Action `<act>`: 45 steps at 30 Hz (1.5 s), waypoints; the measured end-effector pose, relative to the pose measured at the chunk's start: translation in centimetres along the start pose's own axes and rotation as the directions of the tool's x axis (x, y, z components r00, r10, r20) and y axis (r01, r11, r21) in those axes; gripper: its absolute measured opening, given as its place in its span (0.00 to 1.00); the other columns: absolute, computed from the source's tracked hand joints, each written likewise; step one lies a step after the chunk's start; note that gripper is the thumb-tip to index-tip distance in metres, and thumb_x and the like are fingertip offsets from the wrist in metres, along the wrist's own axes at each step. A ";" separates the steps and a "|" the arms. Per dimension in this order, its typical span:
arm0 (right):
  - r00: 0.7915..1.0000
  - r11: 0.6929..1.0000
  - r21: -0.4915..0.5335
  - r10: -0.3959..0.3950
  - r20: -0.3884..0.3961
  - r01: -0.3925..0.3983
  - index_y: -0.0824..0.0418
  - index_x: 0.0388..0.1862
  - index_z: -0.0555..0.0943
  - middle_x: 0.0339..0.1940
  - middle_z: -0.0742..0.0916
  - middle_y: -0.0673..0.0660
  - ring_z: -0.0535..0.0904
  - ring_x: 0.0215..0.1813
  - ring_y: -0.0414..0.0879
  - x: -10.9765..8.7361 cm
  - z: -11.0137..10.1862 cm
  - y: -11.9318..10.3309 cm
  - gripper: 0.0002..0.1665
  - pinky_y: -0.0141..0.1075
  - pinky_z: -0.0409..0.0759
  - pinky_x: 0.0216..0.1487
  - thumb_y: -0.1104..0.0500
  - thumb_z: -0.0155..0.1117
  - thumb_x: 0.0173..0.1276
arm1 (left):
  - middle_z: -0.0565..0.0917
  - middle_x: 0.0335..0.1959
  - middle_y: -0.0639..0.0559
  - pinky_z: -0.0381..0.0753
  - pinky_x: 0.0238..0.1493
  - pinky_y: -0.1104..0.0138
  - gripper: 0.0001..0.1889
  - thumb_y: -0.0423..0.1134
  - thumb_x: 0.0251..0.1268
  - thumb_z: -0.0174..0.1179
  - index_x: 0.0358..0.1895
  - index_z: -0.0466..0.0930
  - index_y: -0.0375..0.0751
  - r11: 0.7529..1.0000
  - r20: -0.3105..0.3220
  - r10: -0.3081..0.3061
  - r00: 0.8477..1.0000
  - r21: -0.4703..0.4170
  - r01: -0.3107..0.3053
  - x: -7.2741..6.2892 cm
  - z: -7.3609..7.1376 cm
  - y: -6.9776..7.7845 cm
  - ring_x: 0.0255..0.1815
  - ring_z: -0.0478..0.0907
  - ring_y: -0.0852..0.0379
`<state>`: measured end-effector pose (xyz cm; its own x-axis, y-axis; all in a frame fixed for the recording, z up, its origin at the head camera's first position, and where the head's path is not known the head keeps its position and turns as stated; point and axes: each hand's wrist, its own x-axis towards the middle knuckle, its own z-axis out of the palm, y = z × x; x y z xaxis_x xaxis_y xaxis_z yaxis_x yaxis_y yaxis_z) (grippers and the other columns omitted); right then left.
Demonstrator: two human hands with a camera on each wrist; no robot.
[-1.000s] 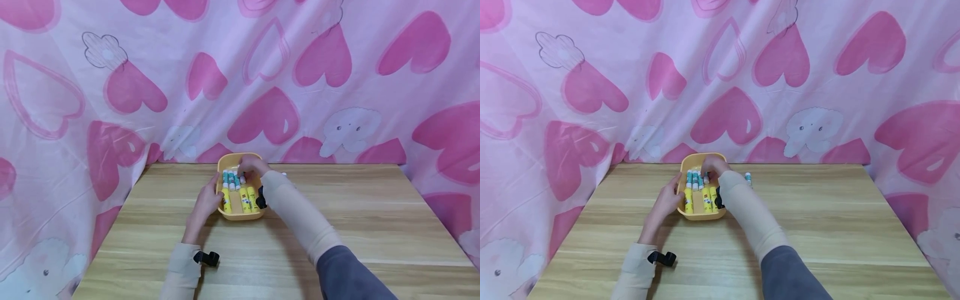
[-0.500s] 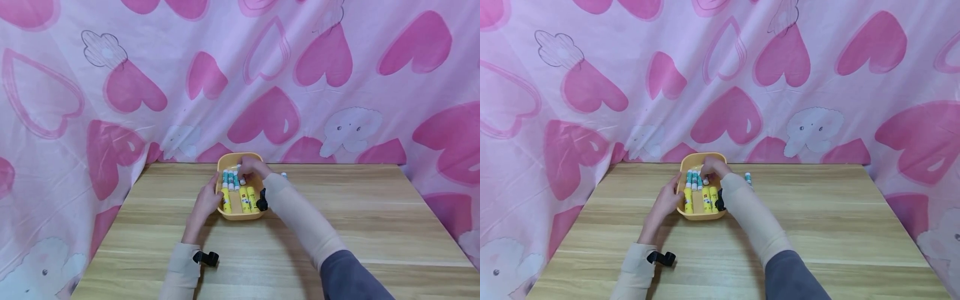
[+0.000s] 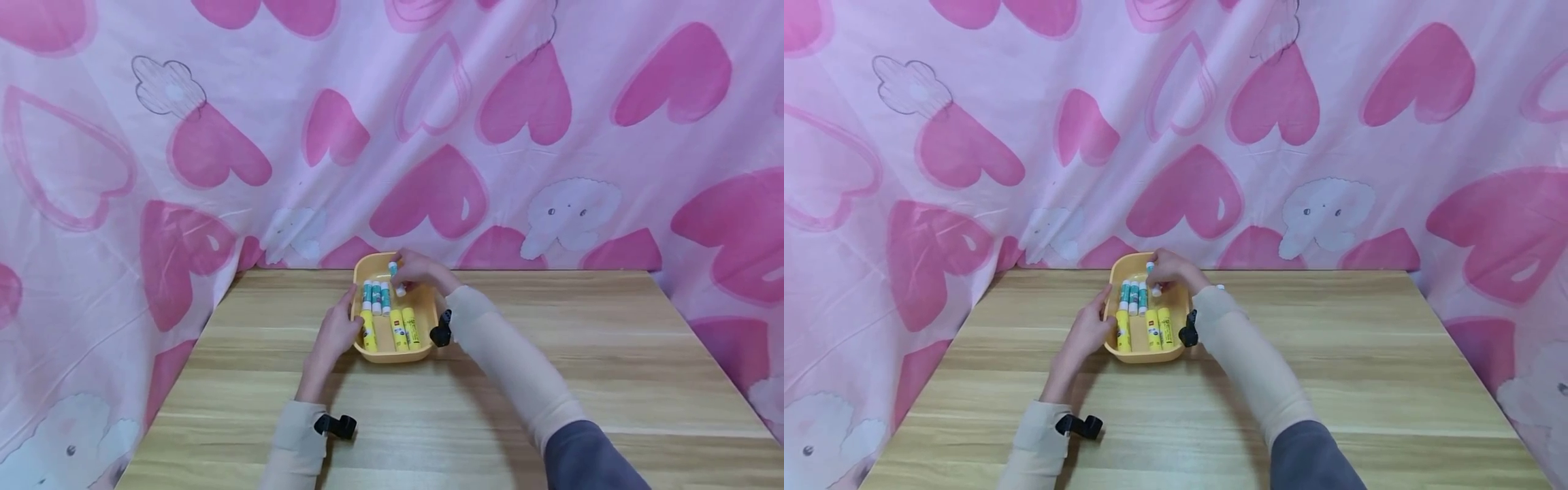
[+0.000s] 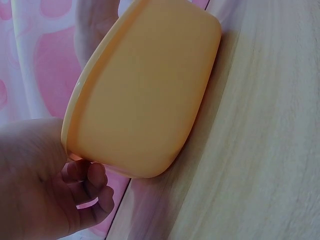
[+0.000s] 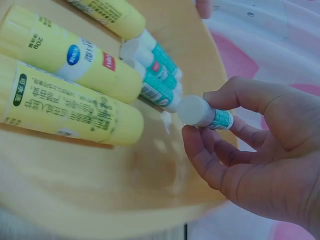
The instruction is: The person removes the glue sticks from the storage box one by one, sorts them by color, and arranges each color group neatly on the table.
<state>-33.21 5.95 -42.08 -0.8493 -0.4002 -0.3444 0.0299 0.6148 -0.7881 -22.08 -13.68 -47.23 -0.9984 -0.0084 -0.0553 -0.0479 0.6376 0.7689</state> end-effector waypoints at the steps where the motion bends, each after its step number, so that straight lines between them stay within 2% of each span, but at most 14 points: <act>1: 1.000 1.000 0.015 -0.006 0.000 0.006 0.62 0.67 0.66 0.50 0.79 0.62 0.78 0.41 0.51 -0.1 -0.2 0.0 0.37 0.48 0.84 0.53 0.63 0.69 0.60 | 0.62 0.77 0.43 0.69 0.71 0.51 0.39 0.32 0.65 0.55 0.79 0.53 0.47 1.000 -0.001 0.001 1.000 -0.001 -0.001 0.0 0.0 0.0 0.72 0.67 0.48; 6: 1.000 0.997 0.068 -0.028 0.013 0.027 0.62 0.70 0.63 0.55 0.78 0.63 0.80 0.41 0.50 -0.8 -1.0 0.0 0.40 0.52 0.82 0.57 0.65 0.68 0.59 | 0.63 0.77 0.42 0.68 0.72 0.50 0.39 0.31 0.65 0.55 0.79 0.53 0.46 1.000 0.003 0.006 1.000 0.002 -0.006 -0.2 -0.1 0.0 0.71 0.67 0.47; 13: 0.997 0.995 0.071 -0.074 0.018 0.072 0.59 0.68 0.65 0.51 0.80 0.63 0.81 0.42 0.51 -2.0 -2.2 -0.9 0.39 0.48 0.84 0.53 0.65 0.68 0.58 | 0.62 0.77 0.42 0.68 0.71 0.51 0.38 0.32 0.66 0.55 0.79 0.53 0.46 1.000 0.010 -0.004 1.000 0.006 0.004 -0.2 -0.2 0.2 0.72 0.66 0.47; 18: 0.997 0.994 0.083 -0.077 0.013 0.075 0.59 0.68 0.65 0.52 0.79 0.63 0.82 0.45 0.53 -2.8 -3.1 -1.1 0.39 0.47 0.85 0.52 0.66 0.67 0.58 | 0.62 0.77 0.41 0.70 0.70 0.51 0.38 0.32 0.66 0.55 0.80 0.52 0.45 1.000 0.018 -0.009 1.000 0.003 0.009 -0.2 -0.3 0.4 0.72 0.66 0.47; 23: 0.997 0.995 0.065 -0.072 -0.008 0.072 0.58 0.68 0.66 0.54 0.77 0.64 0.80 0.45 0.51 -3.8 -3.8 0.1 0.38 0.44 0.86 0.50 0.65 0.68 0.59 | 0.62 0.77 0.40 0.72 0.68 0.51 0.39 0.32 0.66 0.55 0.80 0.51 0.46 1.000 0.030 -0.022 0.999 -0.010 0.023 -0.3 0.1 0.3 0.70 0.68 0.47; 31: 0.997 0.993 0.094 -0.066 -0.040 0.070 0.58 0.68 0.66 0.50 0.77 0.62 0.78 0.45 0.51 -4.8 -5.4 1.3 0.38 0.52 0.83 0.55 0.66 0.68 0.59 | 0.65 0.75 0.39 0.76 0.64 0.51 0.39 0.32 0.66 0.55 0.80 0.52 0.47 1.000 0.003 -0.016 1.000 0.016 0.016 -0.1 -0.1 0.4 0.64 0.73 0.47; 37: 0.994 0.989 0.114 -0.086 -0.067 0.093 0.61 0.67 0.67 0.48 0.78 0.65 0.78 0.41 0.50 -5.1 -6.0 2.6 0.36 0.57 0.81 0.55 0.68 0.67 0.59 | 0.63 0.77 0.39 0.73 0.67 0.50 0.39 0.32 0.67 0.54 0.80 0.50 0.47 1.000 0.018 -0.009 1.000 0.011 0.009 0.2 -0.4 0.4 0.67 0.70 0.47; 41: 0.994 0.989 0.116 -0.080 -0.071 0.088 0.60 0.68 0.66 0.49 0.77 0.63 0.78 0.42 0.50 -5.5 -5.7 3.7 0.36 0.55 0.83 0.54 0.67 0.66 0.61 | 0.63 0.76 0.39 0.70 0.69 0.49 0.40 0.32 0.65 0.54 0.80 0.50 0.46 0.999 0.010 -0.005 1.000 0.035 0.005 0.0 -0.4 0.0 0.66 0.70 0.47; 45: 0.992 0.992 0.104 -0.061 -0.111 0.072 0.59 0.67 0.67 0.49 0.78 0.63 0.79 0.43 0.52 -6.3 -5.8 4.7 0.35 0.54 0.83 0.52 0.66 0.66 0.61 | 0.63 0.76 0.38 0.70 0.70 0.48 0.40 0.32 0.65 0.54 0.80 0.50 0.44 1.000 0.017 0.010 1.000 0.026 -0.010 -0.1 -0.2 0.0 0.66 0.70 0.47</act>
<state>-30.80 15.34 -40.65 -0.9030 -0.3585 -0.2369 0.0230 0.5101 -0.8598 -21.96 -13.80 -47.09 -0.9982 0.0107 -0.0583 -0.0369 0.6575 0.7526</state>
